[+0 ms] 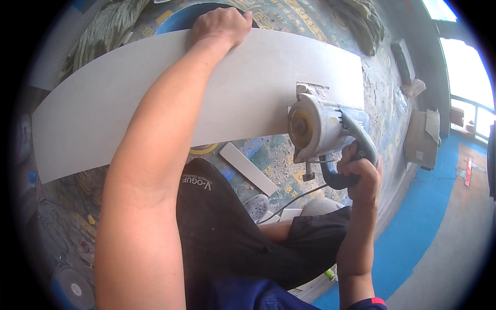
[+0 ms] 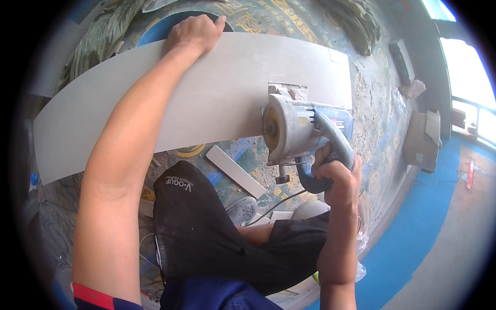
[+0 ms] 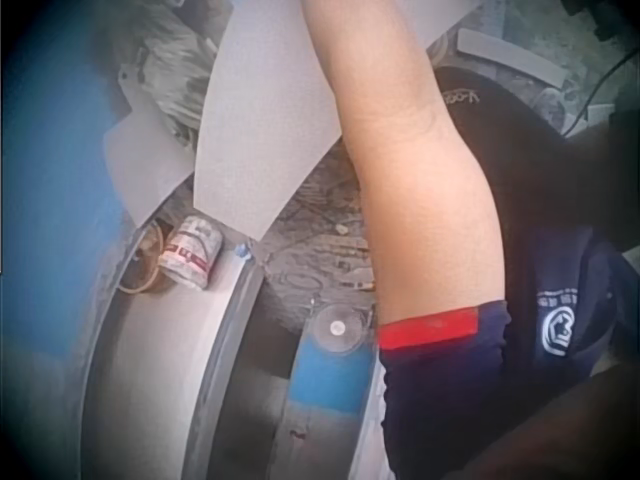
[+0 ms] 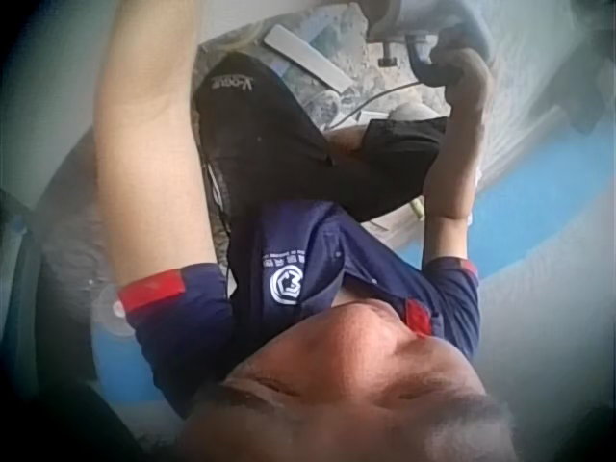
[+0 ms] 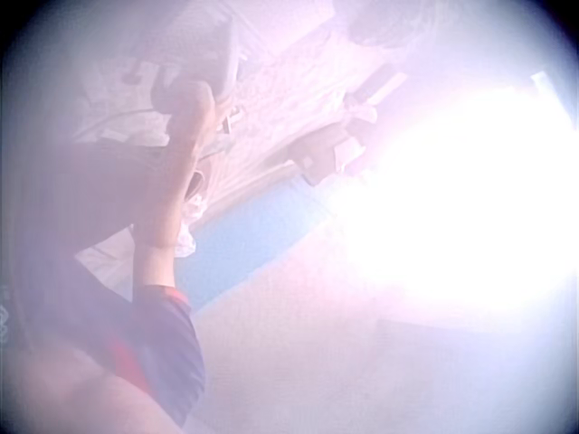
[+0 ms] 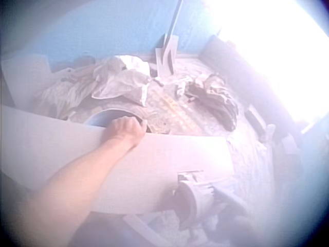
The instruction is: The person cuts a notch into a tile with a circular saw while the tile rests on a bucket and then uses an angle grinder to smooth the resulting edge.
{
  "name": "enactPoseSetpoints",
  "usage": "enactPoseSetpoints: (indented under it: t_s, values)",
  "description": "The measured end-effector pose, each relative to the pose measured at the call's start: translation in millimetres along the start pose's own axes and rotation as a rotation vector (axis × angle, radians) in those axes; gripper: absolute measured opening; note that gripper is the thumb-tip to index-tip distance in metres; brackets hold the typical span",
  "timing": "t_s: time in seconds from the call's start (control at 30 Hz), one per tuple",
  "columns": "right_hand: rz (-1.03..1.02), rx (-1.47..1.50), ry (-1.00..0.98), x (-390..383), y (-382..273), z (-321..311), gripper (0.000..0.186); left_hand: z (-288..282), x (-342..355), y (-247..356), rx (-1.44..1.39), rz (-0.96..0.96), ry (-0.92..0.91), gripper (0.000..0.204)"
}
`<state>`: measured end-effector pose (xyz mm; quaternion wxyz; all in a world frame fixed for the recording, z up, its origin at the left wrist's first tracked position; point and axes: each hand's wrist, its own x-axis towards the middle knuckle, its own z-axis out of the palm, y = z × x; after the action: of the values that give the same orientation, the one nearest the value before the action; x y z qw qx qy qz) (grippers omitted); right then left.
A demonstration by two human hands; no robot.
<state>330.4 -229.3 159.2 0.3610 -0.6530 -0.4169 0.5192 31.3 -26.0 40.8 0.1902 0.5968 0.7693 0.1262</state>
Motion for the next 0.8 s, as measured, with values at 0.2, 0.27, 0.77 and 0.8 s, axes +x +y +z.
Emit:
enactPoseSetpoints:
  t_s: [0.2, 0.27, 0.77, 0.8]
  values:
    - [0.002, -0.014, -0.014, 1, 1, -1, 0.015, 2, 2, -2, -0.016, 0.000, 0.016, 0.058]
    - [0.006, -0.014, -0.012, 0, 1, 0, 0.015, 4, 4, -4, -0.028, -0.002, 0.025, 0.059]
    - [0.011, -0.005, -0.007, 0, -1, 1, 0.014, 11, 6, -5, -0.043, -0.018, 0.057, 0.059]
    - [0.012, 0.002, 0.000, -1, -1, 2, 0.014, 10, 6, -5, -0.039, -0.016, 0.053, 0.059]
